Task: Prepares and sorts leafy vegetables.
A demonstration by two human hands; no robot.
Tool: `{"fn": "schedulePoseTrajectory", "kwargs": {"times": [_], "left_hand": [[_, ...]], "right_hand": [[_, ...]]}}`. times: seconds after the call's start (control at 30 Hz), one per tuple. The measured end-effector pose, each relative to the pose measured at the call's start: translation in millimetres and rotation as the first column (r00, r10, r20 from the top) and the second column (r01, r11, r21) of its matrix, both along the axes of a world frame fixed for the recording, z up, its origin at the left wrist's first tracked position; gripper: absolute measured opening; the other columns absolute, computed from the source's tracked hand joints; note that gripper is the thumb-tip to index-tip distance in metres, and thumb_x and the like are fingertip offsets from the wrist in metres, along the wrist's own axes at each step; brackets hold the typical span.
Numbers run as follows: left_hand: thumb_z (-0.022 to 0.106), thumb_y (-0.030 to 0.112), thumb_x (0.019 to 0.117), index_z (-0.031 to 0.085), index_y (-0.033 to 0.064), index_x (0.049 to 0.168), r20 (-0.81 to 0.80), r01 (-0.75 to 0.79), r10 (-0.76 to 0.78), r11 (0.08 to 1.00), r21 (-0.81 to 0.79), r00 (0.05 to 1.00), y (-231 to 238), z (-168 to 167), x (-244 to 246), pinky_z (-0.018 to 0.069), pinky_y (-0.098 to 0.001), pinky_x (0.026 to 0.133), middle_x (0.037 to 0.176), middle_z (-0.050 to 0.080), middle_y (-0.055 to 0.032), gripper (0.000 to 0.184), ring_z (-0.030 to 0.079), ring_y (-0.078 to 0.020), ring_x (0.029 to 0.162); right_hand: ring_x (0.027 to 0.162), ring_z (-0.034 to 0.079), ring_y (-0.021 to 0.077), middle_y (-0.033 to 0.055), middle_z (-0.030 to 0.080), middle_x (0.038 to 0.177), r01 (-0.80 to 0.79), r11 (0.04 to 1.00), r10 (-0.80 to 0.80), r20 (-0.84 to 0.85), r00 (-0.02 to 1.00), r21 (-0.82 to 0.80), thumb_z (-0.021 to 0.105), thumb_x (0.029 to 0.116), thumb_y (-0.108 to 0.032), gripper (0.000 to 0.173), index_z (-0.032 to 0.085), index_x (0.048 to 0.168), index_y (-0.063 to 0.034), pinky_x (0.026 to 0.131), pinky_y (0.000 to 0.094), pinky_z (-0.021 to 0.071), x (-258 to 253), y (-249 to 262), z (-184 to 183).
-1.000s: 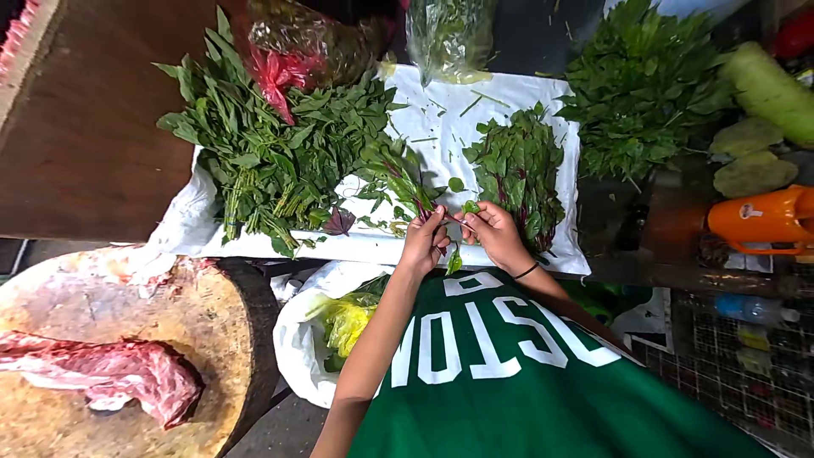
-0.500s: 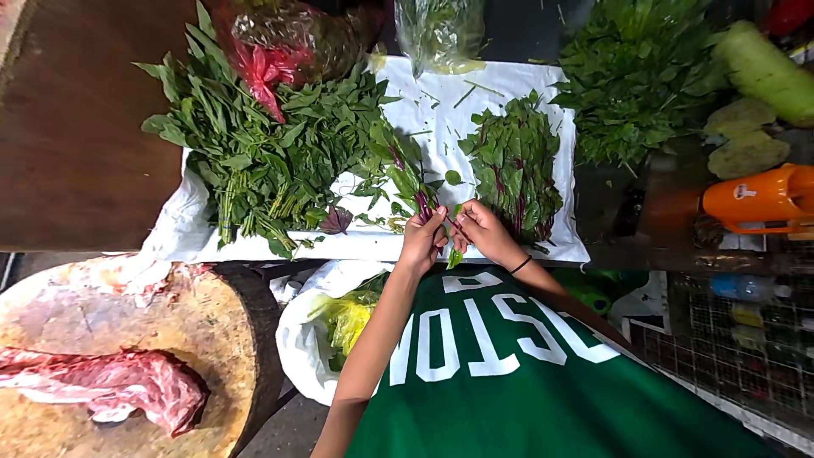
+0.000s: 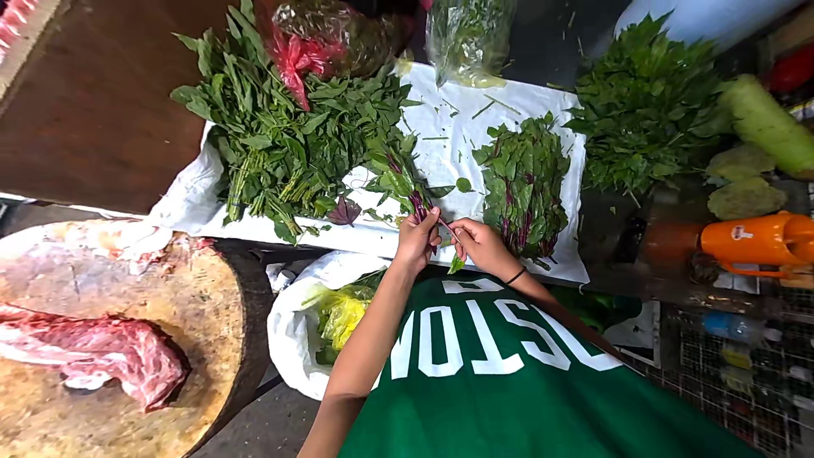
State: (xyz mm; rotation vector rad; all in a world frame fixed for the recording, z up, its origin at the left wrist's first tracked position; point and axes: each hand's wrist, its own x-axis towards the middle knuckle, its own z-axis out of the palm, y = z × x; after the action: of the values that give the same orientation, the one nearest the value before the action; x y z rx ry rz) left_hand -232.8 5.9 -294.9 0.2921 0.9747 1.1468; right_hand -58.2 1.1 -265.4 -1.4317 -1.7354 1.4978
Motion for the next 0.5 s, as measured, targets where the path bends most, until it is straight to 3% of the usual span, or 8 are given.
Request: {"fn": "schedulePoseTrajectory", "kwargs": {"times": [0.13, 0.2, 0.3, 0.33, 0.4, 0.43, 0.5], "left_hand": [[0.055, 0.022, 0.1069, 0.061, 0.0059, 0.108, -0.049, -0.154, 0.153, 0.988, -0.016, 0.987, 9, -1, -8, 0.0413, -0.0212, 0.041, 0.057, 0.046, 0.0033, 0.017, 0.040, -0.0057, 0.042], [0.053, 0.022, 0.1080, 0.060, 0.0060, 0.109, -0.092, -0.193, 0.195, 0.981, 0.031, 0.977, 22, 6, -31, 0.0418, -0.0215, 0.041, 0.054, 0.045, 0.0042, 0.018, 0.041, -0.0057, 0.041], [0.055, 0.021, 0.1070, 0.060, 0.0069, 0.107, -0.111, -0.120, 0.131, 0.988, 0.096, 0.985, 30, 25, -58, 0.0390, -0.0203, 0.041, 0.056, 0.045, 0.0036, 0.015, 0.039, -0.0054, 0.042], [0.056, 0.020, 0.1066, 0.060, 0.0069, 0.106, -0.115, -0.108, 0.120, 0.988, 0.109, 0.986, 31, 30, -63, 0.0381, -0.0201, 0.040, 0.058, 0.046, 0.0029, 0.014, 0.039, -0.0054, 0.042], [0.057, 0.019, 0.1060, 0.060, 0.0066, 0.105, -0.112, -0.092, 0.106, 0.988, 0.122, 0.988, 29, 34, -62, 0.0374, -0.0198, 0.040, 0.059, 0.047, 0.0022, 0.012, 0.039, -0.0053, 0.043], [0.057, 0.018, 0.1057, 0.060, 0.0066, 0.104, -0.101, -0.084, 0.097, 0.988, 0.128, 0.990, 26, 32, -57, 0.0371, -0.0199, 0.040, 0.058, 0.046, 0.0028, 0.012, 0.038, -0.0053, 0.042], [0.057, 0.019, 0.1060, 0.059, 0.0076, 0.103, -0.066, -0.042, 0.051, 0.991, 0.129, 0.997, 20, 25, -42, 0.0377, -0.0202, 0.041, 0.056, 0.043, 0.0038, 0.013, 0.038, -0.0052, 0.042]], "right_hand": [[0.060, 0.065, 0.0147, 0.0060, 0.067, 0.078, -0.016, 0.999, 0.016, 0.003, 1.000, 0.031, 0.042, 0.1108, -0.017, 0.027, 0.065, 0.119, -0.0056, 0.059, 0.0315, 0.0598, 0, -1, -1], [0.065, 0.068, 0.0150, 0.0062, 0.070, 0.083, -0.027, 1.000, 0.027, 0.020, 0.999, 0.008, 0.041, 0.1106, -0.016, 0.028, 0.066, 0.119, -0.0063, 0.065, 0.0329, 0.0624, 7, -4, 0], [0.067, 0.073, 0.0185, 0.0091, 0.072, 0.113, -0.089, 0.994, 0.101, 0.209, 0.973, -0.067, 0.044, 0.1102, -0.020, 0.038, 0.054, 0.147, -0.0217, 0.065, 0.0377, 0.0665, 23, -2, 9], [0.064, 0.072, 0.0189, 0.0095, 0.071, 0.113, -0.092, 0.994, 0.106, 0.259, 0.960, -0.064, 0.049, 0.1095, -0.024, 0.041, 0.051, 0.151, -0.0256, 0.062, 0.0381, 0.0660, 23, 2, 15], [0.059, 0.068, 0.0152, 0.0070, 0.073, 0.103, -0.063, 0.998, 0.058, 0.253, 0.966, 0.013, 0.055, 0.1075, -0.028, 0.034, 0.063, 0.139, -0.0193, 0.056, 0.0339, 0.0622, 18, 5, 26], [0.055, 0.065, 0.0137, 0.0056, 0.074, 0.091, -0.029, 0.998, 0.017, 0.201, 0.979, 0.057, 0.057, 0.1065, -0.029, 0.030, 0.069, 0.131, -0.0157, 0.052, 0.0320, 0.0590, 12, 5, 31], [0.052, 0.063, 0.0126, 0.0041, 0.073, 0.081, 0.011, 0.998, -0.015, 0.083, 0.996, 0.056, 0.060, 0.1053, -0.029, 0.029, 0.071, 0.126, -0.0114, 0.047, 0.0298, 0.0561, -1, 5, 39]]}}
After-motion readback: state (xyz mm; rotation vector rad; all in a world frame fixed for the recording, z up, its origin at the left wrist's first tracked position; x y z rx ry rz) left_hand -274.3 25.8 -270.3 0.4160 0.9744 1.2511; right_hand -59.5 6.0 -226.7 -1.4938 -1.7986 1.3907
